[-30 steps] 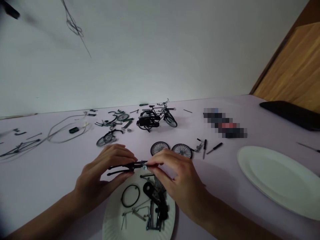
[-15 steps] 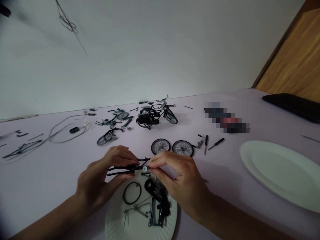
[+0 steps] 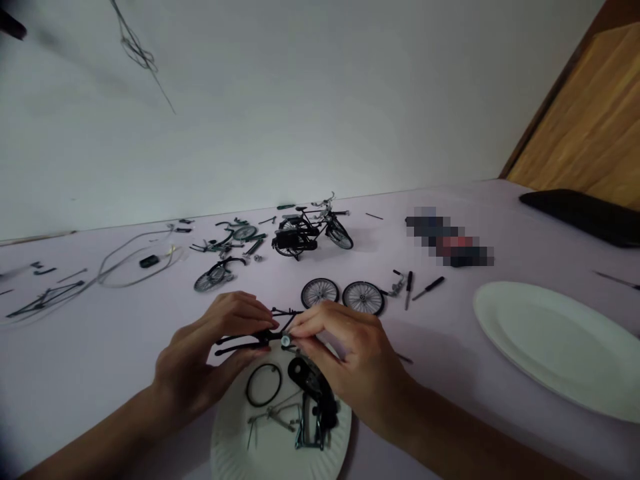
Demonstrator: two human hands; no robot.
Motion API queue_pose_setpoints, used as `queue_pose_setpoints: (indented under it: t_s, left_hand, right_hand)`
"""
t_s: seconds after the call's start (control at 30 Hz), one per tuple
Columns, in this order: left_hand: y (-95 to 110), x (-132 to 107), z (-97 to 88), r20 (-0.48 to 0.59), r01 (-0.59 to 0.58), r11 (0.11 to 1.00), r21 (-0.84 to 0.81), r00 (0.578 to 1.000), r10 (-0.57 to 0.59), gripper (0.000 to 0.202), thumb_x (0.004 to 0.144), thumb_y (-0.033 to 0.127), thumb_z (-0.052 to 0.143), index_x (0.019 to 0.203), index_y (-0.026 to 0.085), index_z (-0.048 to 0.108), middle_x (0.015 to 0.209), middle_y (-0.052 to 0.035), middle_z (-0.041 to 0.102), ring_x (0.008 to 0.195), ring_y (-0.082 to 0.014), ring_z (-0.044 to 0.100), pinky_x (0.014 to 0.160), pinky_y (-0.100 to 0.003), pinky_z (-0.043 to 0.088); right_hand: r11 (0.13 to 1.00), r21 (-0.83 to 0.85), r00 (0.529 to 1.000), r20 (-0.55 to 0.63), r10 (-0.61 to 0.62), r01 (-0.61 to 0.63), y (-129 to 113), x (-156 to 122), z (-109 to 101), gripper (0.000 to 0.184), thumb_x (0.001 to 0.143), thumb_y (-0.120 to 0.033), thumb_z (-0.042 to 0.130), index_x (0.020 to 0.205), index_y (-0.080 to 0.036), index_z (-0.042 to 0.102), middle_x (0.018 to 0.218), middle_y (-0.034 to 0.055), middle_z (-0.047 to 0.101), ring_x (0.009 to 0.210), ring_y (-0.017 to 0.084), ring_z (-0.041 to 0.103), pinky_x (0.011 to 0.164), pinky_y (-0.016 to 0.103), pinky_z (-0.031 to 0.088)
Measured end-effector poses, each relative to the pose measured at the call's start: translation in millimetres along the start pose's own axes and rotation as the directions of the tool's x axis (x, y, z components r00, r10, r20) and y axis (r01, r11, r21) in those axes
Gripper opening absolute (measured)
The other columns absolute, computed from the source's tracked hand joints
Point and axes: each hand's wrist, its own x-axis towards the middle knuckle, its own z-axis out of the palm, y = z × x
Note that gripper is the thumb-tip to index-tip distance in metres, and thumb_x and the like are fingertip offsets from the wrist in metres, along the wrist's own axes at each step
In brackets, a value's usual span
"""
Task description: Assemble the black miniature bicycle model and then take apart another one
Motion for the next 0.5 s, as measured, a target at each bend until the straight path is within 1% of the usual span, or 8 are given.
queue_pose_setpoints:
  t_s: [0.1, 0.17, 0.23, 0.37, 0.5]
  left_hand:
    - [-0.9, 3.5, -2.2, 0.032, -0.046, 0.993, 0.107, 0.999, 0.042, 0.025, 0.083, 0.002, 0.068, 0.104, 0.013, 0.061, 0.098, -0.0101, 0.068, 0.094, -0.0220, 0.062, 0.091, -0.045, 0.047]
    - [-1.1, 5.0, -3.6, 0.038, -0.071, 0.983, 0.169, 0.997, 0.065, 0.027, 0.081, 0.001, 0.068, 0.104, 0.013, 0.060, 0.099, -0.0096, 0.069, 0.093, -0.0213, 0.062, 0.092, -0.046, 0.046]
    - [-0.9, 5.6, -4.4, 0.038, -0.078, 0.975, 0.207, 0.997, 0.072, 0.028, 0.081, 0.001, 0.068, 0.104, 0.013, 0.060, 0.100, -0.0090, 0.069, 0.093, -0.0207, 0.062, 0.092, -0.046, 0.046]
    - [0.2, 5.0, -5.2, 0.042, -0.080, 0.968, 0.239, 0.996, 0.072, 0.026, 0.081, 0.002, 0.068, 0.104, 0.014, 0.060, 0.099, -0.0081, 0.069, 0.093, -0.0198, 0.062, 0.093, -0.046, 0.045]
    - [2.3, 4.6, -5.5, 0.057, -0.081, 0.959, 0.272, 0.996, 0.069, 0.026, 0.082, 0.003, 0.068, 0.104, 0.015, 0.059, 0.100, -0.0067, 0.070, 0.093, -0.0189, 0.062, 0.095, -0.046, 0.044]
  right_hand:
    - [0.992, -0.042, 0.993, 0.015, 0.121, -0.120, -2.4, 2.2, -4.5, 0.014, 0.085, -0.009, 0.067, 0.090, -0.022, 0.067, 0.087, -0.0025, 0.073, 0.083, 0.010, 0.070, 0.078, 0.019, 0.053]
    - [0.976, -0.054, 0.977, 0.014, 0.213, -0.212, -4.0, 2.8, -7.1, 0.013, 0.086, -0.015, 0.068, 0.093, -0.025, 0.067, 0.088, -0.0051, 0.072, 0.084, 0.009, 0.069, 0.079, 0.018, 0.052]
    - [0.962, -0.040, 0.961, 0.040, 0.273, -0.271, -4.9, 2.8, -8.7, 0.009, 0.089, -0.021, 0.067, 0.096, -0.027, 0.067, 0.090, -0.0060, 0.072, 0.086, 0.009, 0.068, 0.079, 0.018, 0.052]
    - [0.939, 0.019, 0.933, 0.121, 0.338, -0.343, -4.7, 2.6, -9.7, 0.010, 0.096, -0.028, 0.059, 0.103, -0.029, 0.065, 0.098, -0.0055, 0.071, 0.091, 0.010, 0.068, 0.082, 0.020, 0.052]
    - [0.925, 0.049, 0.917, 0.159, 0.365, -0.377, -4.2, 2.5, -8.8, 0.010, 0.095, -0.031, 0.061, 0.104, -0.030, 0.065, 0.100, -0.0047, 0.070, 0.096, 0.011, 0.066, 0.085, 0.021, 0.051]
